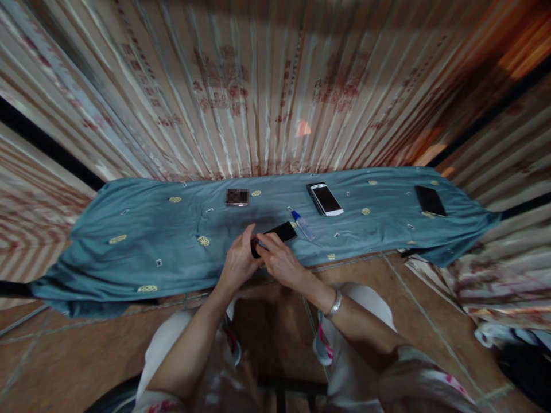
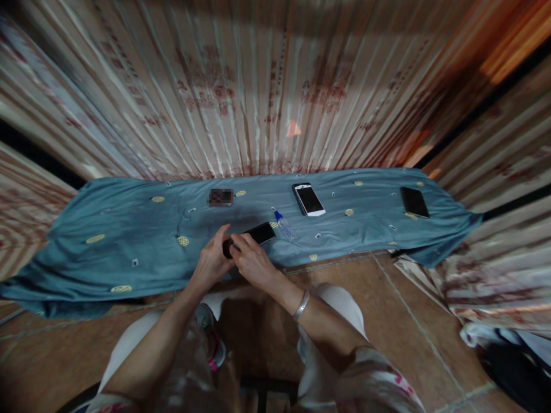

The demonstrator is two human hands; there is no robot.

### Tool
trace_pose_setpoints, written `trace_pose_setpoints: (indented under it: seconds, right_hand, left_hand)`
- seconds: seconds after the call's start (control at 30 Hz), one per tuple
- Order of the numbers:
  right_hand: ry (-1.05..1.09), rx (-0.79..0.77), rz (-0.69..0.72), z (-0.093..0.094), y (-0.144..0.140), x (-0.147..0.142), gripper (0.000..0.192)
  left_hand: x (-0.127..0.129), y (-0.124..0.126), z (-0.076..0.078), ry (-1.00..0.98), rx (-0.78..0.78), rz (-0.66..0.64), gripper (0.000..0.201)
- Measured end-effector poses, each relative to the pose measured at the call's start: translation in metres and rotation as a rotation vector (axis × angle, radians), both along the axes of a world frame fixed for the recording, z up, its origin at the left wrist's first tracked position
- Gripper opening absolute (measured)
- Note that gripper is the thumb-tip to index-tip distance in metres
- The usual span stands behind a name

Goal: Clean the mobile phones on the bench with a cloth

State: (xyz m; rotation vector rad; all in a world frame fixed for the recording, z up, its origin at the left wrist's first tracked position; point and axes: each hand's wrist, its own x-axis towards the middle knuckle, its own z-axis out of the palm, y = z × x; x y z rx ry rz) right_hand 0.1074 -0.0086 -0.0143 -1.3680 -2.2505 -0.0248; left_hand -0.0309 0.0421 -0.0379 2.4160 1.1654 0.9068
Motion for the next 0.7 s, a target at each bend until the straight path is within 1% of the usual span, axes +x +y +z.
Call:
trace_pose_setpoints:
  seconds: [0.1,0.2,0.37,0.53,0.7]
  right_hand:
    - [0.000,0.006,0.017,0.001,-0.001,0.001,0.027]
    - [0.007,0.026,-0.007,0.002,0.001,0.008,0.027]
    - [0.004,0.026,-0.055,0.002,0.006,0.015,0.029]
    - [-0.019,0.037,-0.032,0.001,0.006,0.008,0.030]
    - [-0.027,0.044,0.011,-0.002,0.003,0.000,0.026]
  left_hand:
    - [-0.003,0.002,0.002,0.000,-0.002,0.025,0.073]
    - [-0.004,0.003,0.004,0.000,-0.006,0.059,0.074]
    - [-0.001,0.000,0.004,0.009,0.000,0.045,0.074]
    - [0.000,-0.002,0.002,0.001,0.012,0.008,0.074]
    - [-0.005,0.001,0.002,-0.001,-0.008,0.018,0.073]
